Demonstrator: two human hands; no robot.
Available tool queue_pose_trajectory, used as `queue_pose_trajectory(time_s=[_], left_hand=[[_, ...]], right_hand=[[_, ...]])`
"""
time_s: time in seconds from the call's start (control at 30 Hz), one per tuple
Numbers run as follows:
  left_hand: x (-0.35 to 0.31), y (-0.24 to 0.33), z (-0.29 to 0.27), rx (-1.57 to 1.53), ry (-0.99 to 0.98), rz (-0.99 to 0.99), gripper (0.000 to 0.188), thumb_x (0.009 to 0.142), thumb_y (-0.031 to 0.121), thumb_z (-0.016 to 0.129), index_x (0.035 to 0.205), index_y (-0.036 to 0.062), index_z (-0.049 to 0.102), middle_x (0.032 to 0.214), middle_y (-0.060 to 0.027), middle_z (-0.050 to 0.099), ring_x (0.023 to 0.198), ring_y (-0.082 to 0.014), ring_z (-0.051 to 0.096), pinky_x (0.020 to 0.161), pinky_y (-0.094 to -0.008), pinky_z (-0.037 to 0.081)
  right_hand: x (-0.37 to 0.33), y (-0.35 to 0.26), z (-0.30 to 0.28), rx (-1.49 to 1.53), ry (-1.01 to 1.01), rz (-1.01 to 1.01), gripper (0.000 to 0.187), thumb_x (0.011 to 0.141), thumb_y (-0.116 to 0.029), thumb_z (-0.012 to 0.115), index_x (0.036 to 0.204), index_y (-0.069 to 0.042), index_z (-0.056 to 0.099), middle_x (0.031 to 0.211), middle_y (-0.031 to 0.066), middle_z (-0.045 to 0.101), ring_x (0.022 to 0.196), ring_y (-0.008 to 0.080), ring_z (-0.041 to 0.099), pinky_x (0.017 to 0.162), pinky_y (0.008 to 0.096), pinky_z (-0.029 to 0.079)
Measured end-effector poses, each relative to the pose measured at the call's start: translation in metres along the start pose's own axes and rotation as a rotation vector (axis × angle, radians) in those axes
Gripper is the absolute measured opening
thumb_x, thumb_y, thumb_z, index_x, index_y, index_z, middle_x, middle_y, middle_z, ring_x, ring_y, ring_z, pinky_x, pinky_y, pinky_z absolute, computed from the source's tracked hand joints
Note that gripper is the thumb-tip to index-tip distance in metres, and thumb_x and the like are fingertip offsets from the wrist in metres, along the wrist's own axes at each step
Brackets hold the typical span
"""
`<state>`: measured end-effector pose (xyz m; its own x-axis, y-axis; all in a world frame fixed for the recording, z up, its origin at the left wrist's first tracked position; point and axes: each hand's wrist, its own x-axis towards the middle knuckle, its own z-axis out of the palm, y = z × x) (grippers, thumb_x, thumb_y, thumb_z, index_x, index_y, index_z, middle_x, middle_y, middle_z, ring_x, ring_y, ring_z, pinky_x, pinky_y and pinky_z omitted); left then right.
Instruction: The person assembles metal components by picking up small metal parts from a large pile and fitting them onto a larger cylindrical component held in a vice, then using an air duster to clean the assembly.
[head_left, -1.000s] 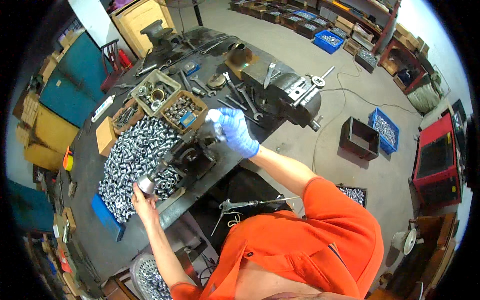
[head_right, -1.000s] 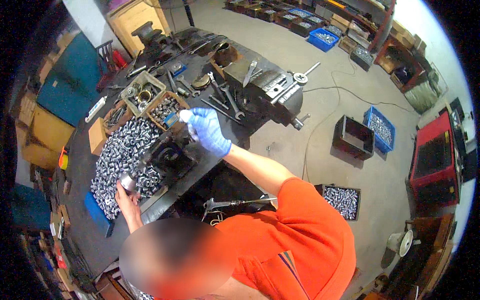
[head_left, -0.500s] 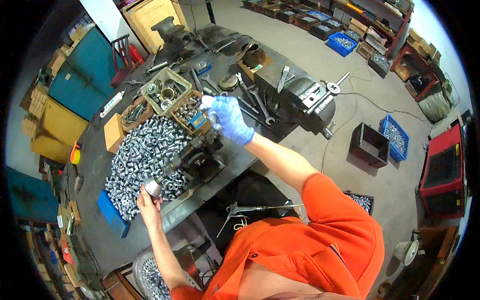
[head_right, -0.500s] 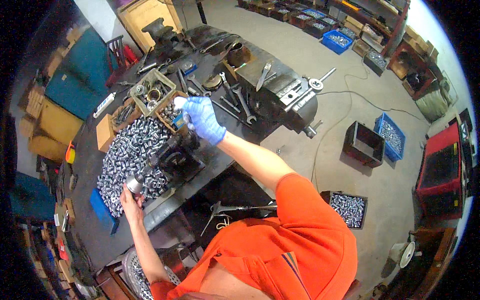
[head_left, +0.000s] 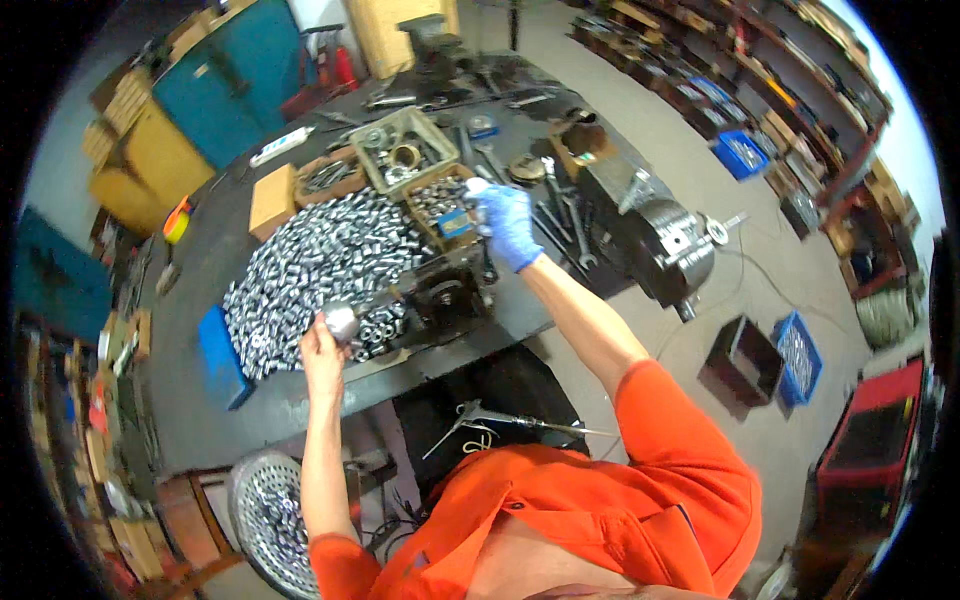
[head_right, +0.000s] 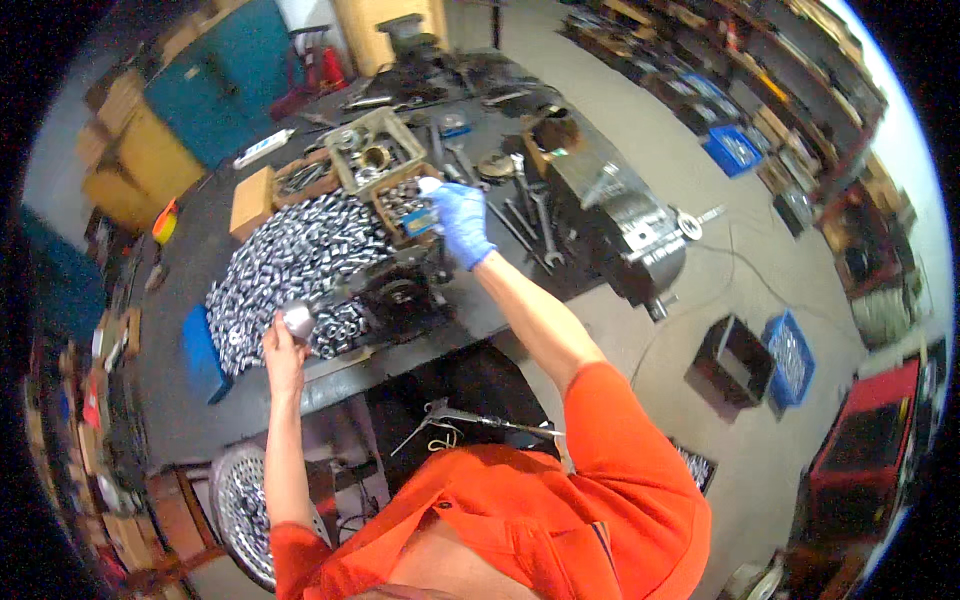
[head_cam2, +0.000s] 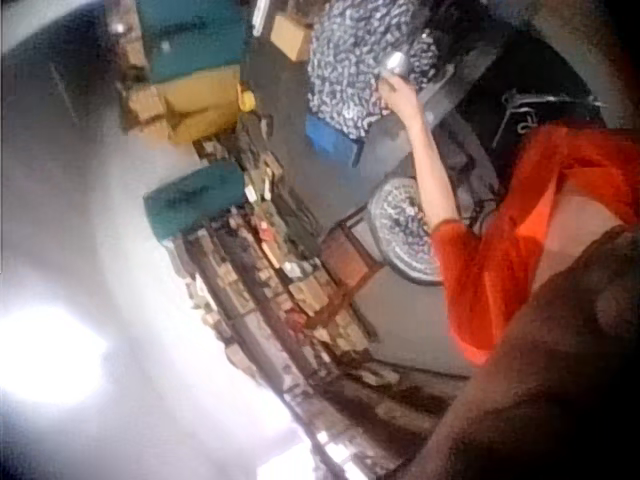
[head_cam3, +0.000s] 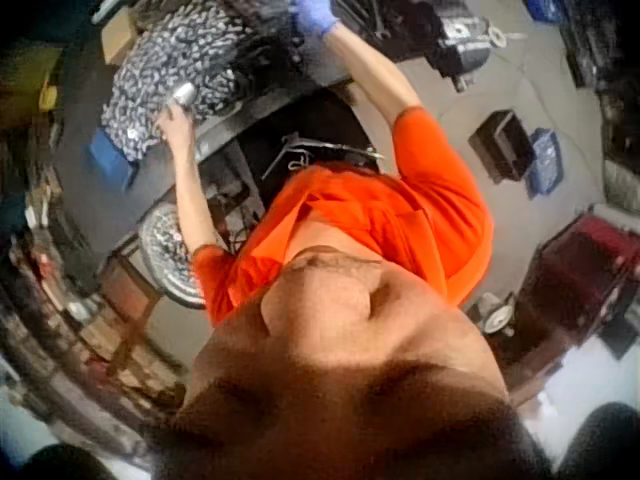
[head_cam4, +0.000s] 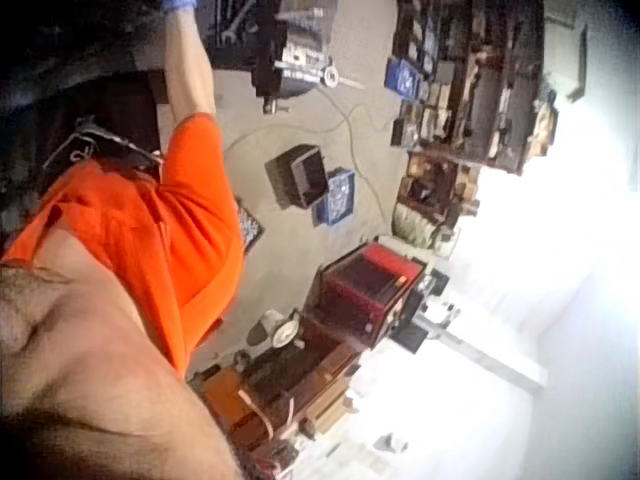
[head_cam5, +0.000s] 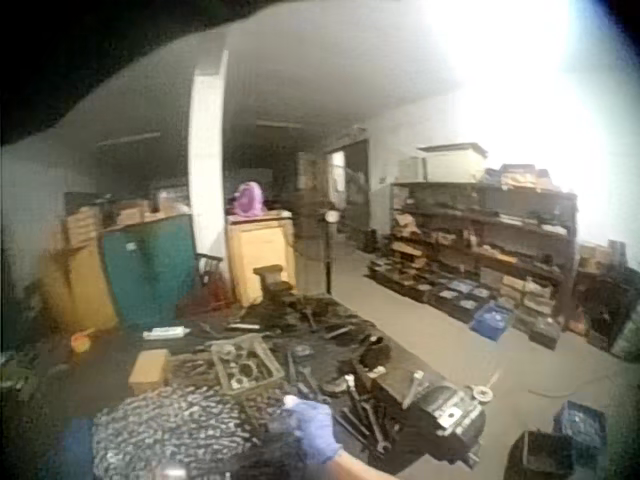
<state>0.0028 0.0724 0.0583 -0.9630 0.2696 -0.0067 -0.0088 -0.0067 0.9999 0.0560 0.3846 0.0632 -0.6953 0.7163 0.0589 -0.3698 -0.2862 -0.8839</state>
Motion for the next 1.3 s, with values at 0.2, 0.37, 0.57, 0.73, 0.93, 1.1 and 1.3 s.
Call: queue_pose_trajectory(time_s=[0.2, 0.37, 0.57, 0.73, 0.93, 1.1, 1.3], left_hand=[[-0.004, 0.0, -0.004, 0.01, -0.024, 0.001, 0.037, 0.093, 0.033, 0.043, 0.081, 0.0022, 0.059, 0.056, 0.0026, 0.047, 0.044, -0.0044, 0.038, 0.039, -0.0203, 0.028], [-0.007, 0.007, -0.019, 0.066, -0.137, 0.027, 0.037, 0.093, 0.033, 0.045, 0.076, 0.0014, 0.055, 0.054, -0.0002, 0.05, 0.043, -0.0061, 0.042, 0.04, -0.0208, 0.032], [-0.04, -0.014, -0.053, -0.305, -0.282, -0.106, 0.023, 0.082, 0.013, 0.06, 0.099, -0.0012, 0.056, 0.083, -0.0123, 0.062, 0.064, -0.0173, 0.06, 0.063, -0.0305, 0.049], [-0.086, -0.033, -0.061, -0.515, -0.321, -0.224, 0.027, 0.083, 0.011, 0.056, 0.107, -0.0009, 0.053, 0.087, -0.0172, 0.063, 0.076, -0.0245, 0.064, 0.072, -0.0353, 0.052], [-0.121, -0.062, -0.073, -0.68, -0.354, -0.338, 0.028, 0.088, 0.013, 0.049, 0.111, -0.0022, 0.052, 0.087, -0.0196, 0.062, 0.08, -0.029, 0.064, 0.074, -0.0364, 0.051], [-0.13, -0.057, -0.083, -0.711, -0.333, -0.277, 0.027, 0.086, 0.01, 0.053, 0.111, -0.0025, 0.051, 0.092, -0.0197, 0.062, 0.086, -0.0273, 0.063, 0.082, -0.04, 0.05], [-0.13, -0.062, -0.076, -0.646, -0.369, -0.285, 0.031, 0.089, 0.015, 0.049, 0.114, -0.0025, 0.049, 0.094, -0.0209, 0.061, 0.087, -0.0284, 0.063, 0.083, -0.0427, 0.049]], right_hand=[[-0.067, -0.059, -0.008, 0.119, -0.107, 0.025, 0.019, 0.083, -0.017, 0.058, 0.084, 0.002, 0.061, 0.052, -0.0039, 0.043, 0.041, 0.0037, 0.035, 0.035, 0.0195, 0.026], [-0.114, -0.031, -0.053, -0.15, -0.119, -0.041, 0.031, 0.083, -0.029, 0.061, 0.089, 0.002, 0.062, 0.06, -0.0027, 0.05, 0.05, 0.0039, 0.043, 0.045, 0.0181, 0.033], [-0.19, -0.009, -0.069, -0.841, -0.384, 0.046, 0.037, 0.07, -0.019, 0.073, 0.098, 0.002, 0.062, 0.082, 0.0051, 0.063, 0.072, 0.0085, 0.056, 0.066, 0.0216, 0.045], [-0.252, 0.083, -0.065, -1.486, -1.013, 0.324, 0.064, 0.067, -0.051, 0.063, 0.104, 0.0, 0.057, 0.093, 0.0217, 0.062, 0.089, 0.034, 0.059, 0.081, 0.0384, 0.046], [-0.251, 0.144, -0.061, -0.716, -0.913, 0.731, 0.027, 0.077, -0.022, 0.065, 0.091, 0.001, 0.063, 0.078, 0.0031, 0.062, 0.07, 0.008, 0.054, 0.064, 0.0259, 0.045], [-0.242, 0.08, -0.067, -0.433, -0.836, 0.99, 0.027, 0.082, -0.025, 0.058, 0.094, -0.001, 0.063, 0.064, 0.0012, 0.057, 0.051, 0.0067, 0.05, 0.044, 0.02, 0.041], [-0.221, -0.017, -0.076, -0.261, -0.69, 0.814, 0.04, 0.077, -0.033, 0.061, 0.1, -0.001, 0.058, 0.063, 0.0039, 0.054, 0.045, 0.0075, 0.048, 0.038, 0.0203, 0.036]])
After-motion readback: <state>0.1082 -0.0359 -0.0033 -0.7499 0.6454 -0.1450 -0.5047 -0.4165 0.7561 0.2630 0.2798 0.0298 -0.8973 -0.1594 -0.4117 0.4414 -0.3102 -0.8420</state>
